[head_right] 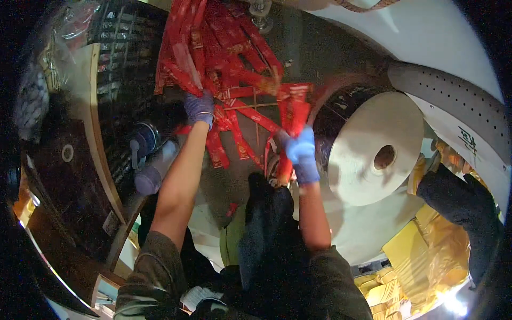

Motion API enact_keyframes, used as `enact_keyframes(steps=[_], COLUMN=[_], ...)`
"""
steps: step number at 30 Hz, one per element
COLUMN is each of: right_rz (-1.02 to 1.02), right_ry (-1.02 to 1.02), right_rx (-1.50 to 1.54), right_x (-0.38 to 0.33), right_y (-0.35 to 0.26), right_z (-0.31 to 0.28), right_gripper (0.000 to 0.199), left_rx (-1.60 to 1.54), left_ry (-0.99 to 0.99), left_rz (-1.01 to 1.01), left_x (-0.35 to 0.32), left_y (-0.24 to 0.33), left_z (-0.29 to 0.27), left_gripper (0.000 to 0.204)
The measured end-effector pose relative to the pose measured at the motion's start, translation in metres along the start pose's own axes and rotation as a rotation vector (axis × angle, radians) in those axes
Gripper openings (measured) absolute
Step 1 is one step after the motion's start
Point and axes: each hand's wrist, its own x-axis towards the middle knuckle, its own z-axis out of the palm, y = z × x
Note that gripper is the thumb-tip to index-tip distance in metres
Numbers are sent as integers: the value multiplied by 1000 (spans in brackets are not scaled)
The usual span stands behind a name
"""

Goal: Assembling bundles of red plastic strips onto wooden sticks at a manufacturing workstation.

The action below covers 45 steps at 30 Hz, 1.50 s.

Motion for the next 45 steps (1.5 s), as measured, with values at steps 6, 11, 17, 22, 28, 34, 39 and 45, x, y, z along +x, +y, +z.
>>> enact_keyframes(steps=[6, 11, 17, 22, 28, 34, 39, 45], right_rz=[-152, -311, -331, -451, -355, -473, 58, 174], right_ry=[47, 137, 109, 34, 76, 196, -336, -578], right_rx=[-359, -634, -590, -745, -938, -1155, -618, -307], right_x=[42, 46, 58, 88, 86, 70, 49, 45], right_y=[42, 51, 24, 30, 17, -9, 12, -1], right_z=[32, 63, 59, 64, 73, 89, 98, 121], right_gripper=[47, 40, 54, 66, 45, 35, 48, 46], left_rx=[-633, -772, -89, 160, 271, -138, -588, -974], left_ry=[-28, -140, 125, -41, 77, 199, 201, -153], left_rz=[-1, -321, -295, -467, -438, -308, -463, -753], left_x=[-74, -121, -100, -90, -100, -103, -116, -91], left_y=[3, -66, -56, -54, -79, -97, -73, -159], left_z=[-38, -19, -2, 4, 12, 23, 37, 58], left_gripper=[38, 44, 66, 89, 86, 75, 72, 55])
